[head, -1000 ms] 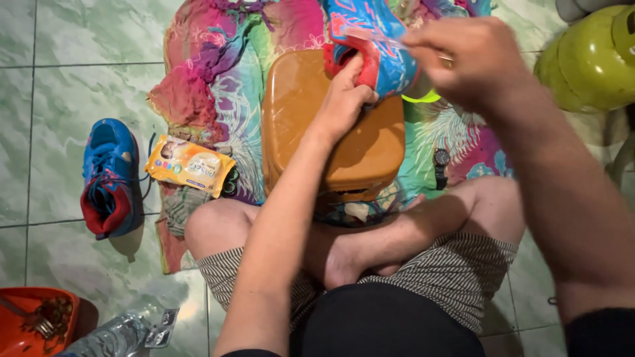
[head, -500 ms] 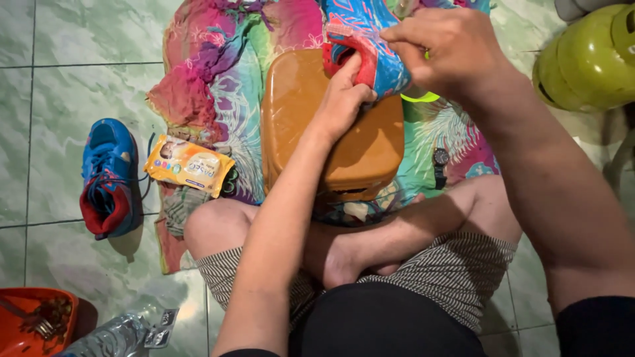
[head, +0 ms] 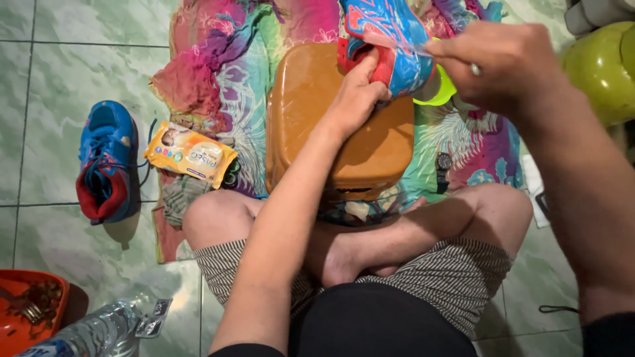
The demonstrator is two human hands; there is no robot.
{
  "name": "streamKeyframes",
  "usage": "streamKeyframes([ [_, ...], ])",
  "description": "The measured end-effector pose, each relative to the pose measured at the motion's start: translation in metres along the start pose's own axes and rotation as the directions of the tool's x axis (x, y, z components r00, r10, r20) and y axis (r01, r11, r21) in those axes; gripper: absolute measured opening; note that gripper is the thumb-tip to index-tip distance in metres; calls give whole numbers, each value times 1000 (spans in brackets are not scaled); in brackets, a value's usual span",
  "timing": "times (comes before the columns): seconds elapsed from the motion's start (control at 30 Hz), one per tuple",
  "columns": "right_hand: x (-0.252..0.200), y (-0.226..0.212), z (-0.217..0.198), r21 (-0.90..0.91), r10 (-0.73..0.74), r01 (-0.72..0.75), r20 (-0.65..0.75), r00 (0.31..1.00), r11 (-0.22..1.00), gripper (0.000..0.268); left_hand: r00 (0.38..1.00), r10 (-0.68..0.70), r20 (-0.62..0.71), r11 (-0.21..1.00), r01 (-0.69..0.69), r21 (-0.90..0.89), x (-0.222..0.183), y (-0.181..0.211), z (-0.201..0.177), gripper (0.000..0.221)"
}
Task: A person is cleaning the outsole of a blue and red sneaker by applying liquid from a bowl with a brush and scrubbing the surface.
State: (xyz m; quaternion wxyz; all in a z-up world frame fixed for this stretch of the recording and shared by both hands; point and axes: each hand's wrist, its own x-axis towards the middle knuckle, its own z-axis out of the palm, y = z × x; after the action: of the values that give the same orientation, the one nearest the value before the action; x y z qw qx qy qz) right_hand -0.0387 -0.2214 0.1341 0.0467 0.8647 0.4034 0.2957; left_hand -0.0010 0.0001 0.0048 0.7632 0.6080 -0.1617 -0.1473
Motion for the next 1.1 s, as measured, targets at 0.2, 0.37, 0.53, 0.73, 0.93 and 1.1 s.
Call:
streamKeyframes([
  [0.2, 26, 7, 34, 59, 29, -28, -8, 1000, 998, 26, 997, 65, 31, 996, -62, -64, -5, 9, 0, 41],
  [0.37, -11, -6, -5, 69, 20, -23, 48, 999, 997, 15, 992, 128, -1, 992, -128, -6, 1, -5, -1, 45],
  [0.53, -36, -5, -16, 170, 135, -166, 179, 975, 971, 26, 985, 167, 29, 983, -164, -86, 1, -8, 2, 41],
  [0.73, 18, 5, 22, 269, 11, -5, -20, 1000, 963, 15, 996, 87, -7, 996, -87, -2, 1, -1, 1, 40],
  [0.93, 46, 29, 64, 190, 122, -131, 57, 991, 973, 20, 994, 107, 24, 993, -108, 49, -6, 11, 2, 32],
  [1.1, 55, 20, 29, 329, 207, -341, 379, 902, 881, 21, 988, 156, 11, 986, -157, 51, -3, 1, 0, 31],
])
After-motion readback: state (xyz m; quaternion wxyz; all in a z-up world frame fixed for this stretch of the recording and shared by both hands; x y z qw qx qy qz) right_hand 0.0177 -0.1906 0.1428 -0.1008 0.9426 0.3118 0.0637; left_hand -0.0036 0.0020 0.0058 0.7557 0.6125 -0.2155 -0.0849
